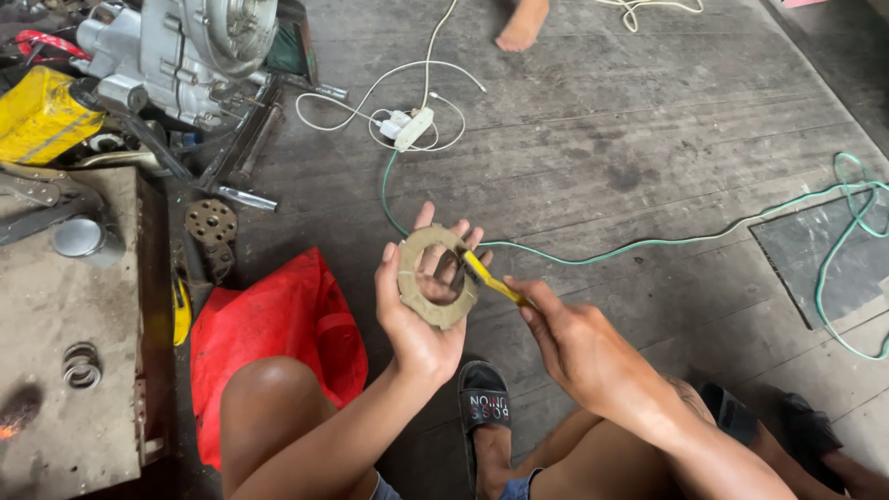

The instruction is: The person holds a circular mechanical part in their left hand and uses a yellow-handled brush in their right hand to scrub the inner and outer surfaces. The person rotates the part to clean different sections while sitting on the floor.

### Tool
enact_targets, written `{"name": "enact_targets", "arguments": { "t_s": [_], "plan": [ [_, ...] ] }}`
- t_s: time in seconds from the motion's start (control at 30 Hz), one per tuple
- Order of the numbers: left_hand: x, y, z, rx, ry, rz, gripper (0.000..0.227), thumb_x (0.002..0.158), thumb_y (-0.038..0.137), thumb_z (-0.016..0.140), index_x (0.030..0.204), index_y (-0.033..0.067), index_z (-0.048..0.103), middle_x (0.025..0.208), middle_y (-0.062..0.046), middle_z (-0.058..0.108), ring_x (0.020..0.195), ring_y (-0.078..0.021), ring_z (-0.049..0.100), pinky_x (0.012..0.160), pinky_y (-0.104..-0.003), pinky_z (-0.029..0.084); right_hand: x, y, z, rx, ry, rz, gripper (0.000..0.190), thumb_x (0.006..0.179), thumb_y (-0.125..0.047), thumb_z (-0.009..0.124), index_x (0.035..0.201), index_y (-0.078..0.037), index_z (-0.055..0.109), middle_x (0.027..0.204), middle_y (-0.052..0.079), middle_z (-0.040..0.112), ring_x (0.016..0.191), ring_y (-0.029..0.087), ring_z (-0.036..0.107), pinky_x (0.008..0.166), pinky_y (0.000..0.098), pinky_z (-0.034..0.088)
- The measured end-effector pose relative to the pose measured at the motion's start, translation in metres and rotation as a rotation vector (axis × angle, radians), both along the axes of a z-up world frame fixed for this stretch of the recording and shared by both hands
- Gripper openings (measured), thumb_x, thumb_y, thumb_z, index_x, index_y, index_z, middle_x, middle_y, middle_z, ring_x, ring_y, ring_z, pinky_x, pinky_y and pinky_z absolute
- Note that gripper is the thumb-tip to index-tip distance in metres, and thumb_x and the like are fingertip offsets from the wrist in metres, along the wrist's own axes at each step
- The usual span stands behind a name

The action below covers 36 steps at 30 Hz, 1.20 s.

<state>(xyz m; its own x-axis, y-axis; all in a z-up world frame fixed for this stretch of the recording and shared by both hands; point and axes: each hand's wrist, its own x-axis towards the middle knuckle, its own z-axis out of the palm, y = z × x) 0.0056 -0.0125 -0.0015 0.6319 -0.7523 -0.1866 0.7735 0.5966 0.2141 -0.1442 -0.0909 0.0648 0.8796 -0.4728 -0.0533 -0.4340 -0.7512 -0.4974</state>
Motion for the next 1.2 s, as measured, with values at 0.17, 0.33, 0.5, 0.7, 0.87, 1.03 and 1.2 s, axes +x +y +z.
{"name": "enact_targets", "arguments": {
  "t_s": [0.17,0.33,0.5,0.7,0.87,1.03,1.2],
  "plan": [
    [0.012,-0.002,0.0,-0.046,0.05,0.007,0.075,0.091,0.051,0.048,0.152,0.0083,0.049,0.133,-0.028,0.059,0.131,-0.0436,0.056,0.113,-0.061,0.043,-0.002,0.003,0.004,-0.001,0.041,0.013,0.039,0.103,-0.019,0.048,0.141,-0.017,0.055,0.054,0.006,0.054,0.042,0.019,0.046,0.048,0.0327,0.044],
    [0.013,-0.001,-0.002,-0.124,-0.015,-0.018,0.073,0.094,0.051,0.047,0.155,0.009,0.046,0.135,-0.026,0.058,0.133,-0.0411,0.055,0.114,-0.058,0.043,-0.007,0.005,-0.003,-0.071,0.029,0.016,0.038,0.102,-0.018,0.049,0.14,-0.016,0.054,0.056,0.009,0.059,0.039,0.021,0.052,0.047,0.034,0.047],
    [0.008,-0.001,-0.007,-0.197,-0.086,-0.024,0.075,0.096,0.051,0.049,0.155,0.006,0.044,0.137,-0.027,0.057,0.136,-0.0429,0.052,0.116,-0.059,0.042,-0.002,0.0,0.007,-0.11,0.105,-0.077,0.034,0.103,-0.023,0.048,0.136,-0.02,0.055,0.051,0.011,0.054,0.042,0.03,0.052,0.051,0.0372,0.046],
    [0.015,-0.006,-0.013,-0.211,-0.004,-0.019,0.073,0.097,0.052,0.05,0.153,0.0069,0.048,0.133,-0.027,0.061,0.132,-0.0443,0.055,0.115,-0.061,0.041,-0.017,0.007,-0.01,-0.099,0.046,0.067,0.039,0.1,-0.023,0.054,0.139,-0.023,0.057,0.054,0.005,0.057,0.04,0.019,0.049,0.046,0.0344,0.046],
    [0.012,-0.003,-0.003,-0.099,0.014,-0.039,0.077,0.091,0.052,0.048,0.154,0.0075,0.047,0.135,-0.027,0.059,0.133,-0.0428,0.055,0.115,-0.059,0.042,-0.015,0.002,-0.009,-0.111,0.068,0.022,0.038,0.102,-0.023,0.05,0.139,-0.021,0.055,0.051,0.006,0.053,0.039,0.021,0.05,0.045,0.0361,0.045],
    [0.015,-0.002,0.008,-0.021,0.093,-0.058,0.074,0.091,0.052,0.047,0.151,0.0095,0.053,0.131,-0.025,0.062,0.128,-0.0412,0.058,0.113,-0.058,0.044,-0.014,0.001,-0.005,-0.083,0.089,0.066,0.039,0.1,-0.028,0.054,0.139,-0.025,0.058,0.05,0.005,0.052,0.039,0.021,0.053,0.047,0.0361,0.048],
    [0.016,-0.002,0.012,0.038,0.12,-0.054,0.075,0.09,0.051,0.045,0.151,0.0084,0.052,0.134,-0.028,0.059,0.129,-0.042,0.057,0.112,-0.058,0.045,-0.015,0.001,-0.012,-0.085,0.049,0.123,0.04,0.1,-0.026,0.052,0.14,-0.022,0.056,0.067,0.005,0.071,0.048,0.02,0.065,0.053,0.0337,0.051]
  ]
}}
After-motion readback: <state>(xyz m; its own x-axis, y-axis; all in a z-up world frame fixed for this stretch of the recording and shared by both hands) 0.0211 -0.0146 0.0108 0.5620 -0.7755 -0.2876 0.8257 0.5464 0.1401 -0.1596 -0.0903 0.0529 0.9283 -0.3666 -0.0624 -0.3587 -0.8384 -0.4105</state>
